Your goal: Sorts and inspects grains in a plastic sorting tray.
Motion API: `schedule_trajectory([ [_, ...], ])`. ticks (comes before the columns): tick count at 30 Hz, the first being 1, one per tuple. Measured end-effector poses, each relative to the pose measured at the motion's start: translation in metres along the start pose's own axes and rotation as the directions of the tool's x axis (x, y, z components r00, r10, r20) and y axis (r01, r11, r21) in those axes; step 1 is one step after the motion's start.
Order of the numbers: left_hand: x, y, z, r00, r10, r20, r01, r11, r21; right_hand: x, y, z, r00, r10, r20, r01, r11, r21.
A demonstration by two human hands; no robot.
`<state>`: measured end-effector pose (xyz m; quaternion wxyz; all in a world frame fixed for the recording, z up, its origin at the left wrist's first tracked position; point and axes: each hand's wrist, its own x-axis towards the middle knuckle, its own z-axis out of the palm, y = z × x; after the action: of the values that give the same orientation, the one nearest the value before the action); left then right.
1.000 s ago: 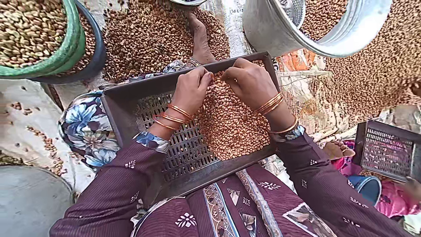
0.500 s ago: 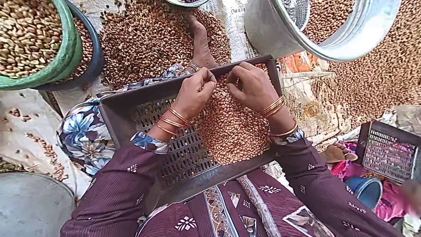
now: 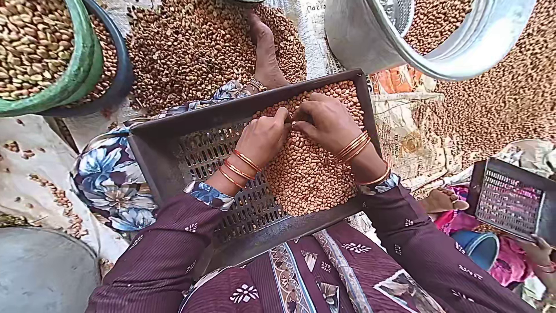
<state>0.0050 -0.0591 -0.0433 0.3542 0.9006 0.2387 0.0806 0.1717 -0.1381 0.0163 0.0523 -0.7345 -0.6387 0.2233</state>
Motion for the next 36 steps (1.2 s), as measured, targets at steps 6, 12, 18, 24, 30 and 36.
schedule_trajectory([
  [6, -0.003, -0.012, -0.031, 0.991, -0.130, 0.033, 0.100, 0.554, -0.827, -0.004, -0.001, -0.004, 0.999, -0.018, -0.026, 0.020, 0.998, 0.067],
  [12, -0.041, -0.019, -0.036, 0.966, -0.260, 0.002, 0.239, 0.887, -0.395, -0.007, -0.015, 0.012, 0.911, -0.411, 0.033, 0.399, 0.900, 0.175],
  [18, -0.060, -0.017, -0.032, 0.936, -0.348, 0.062, 0.350, 0.890, -0.293, -0.009, -0.027, 0.028, 0.937, -0.328, 0.122, 0.340, 0.936, -0.093],
  [24, -0.052, -0.025, -0.040, 0.878, -0.466, 0.112, 0.449, 0.719, -0.530, -0.007, -0.035, 0.026, 0.963, -0.220, 0.155, 0.241, 0.960, -0.139],
  [30, -0.049, -0.008, -0.037, 0.808, -0.434, 0.398, 0.567, 0.394, -0.723, -0.020, -0.060, 0.014, 0.881, -0.451, -0.144, 0.457, 0.890, 0.006],
  [36, -0.058, -0.009, -0.049, 0.863, -0.291, 0.413, 0.472, 0.178, -0.863, -0.023, -0.069, 0.000, 0.855, -0.453, -0.253, 0.459, 0.888, -0.040],
])
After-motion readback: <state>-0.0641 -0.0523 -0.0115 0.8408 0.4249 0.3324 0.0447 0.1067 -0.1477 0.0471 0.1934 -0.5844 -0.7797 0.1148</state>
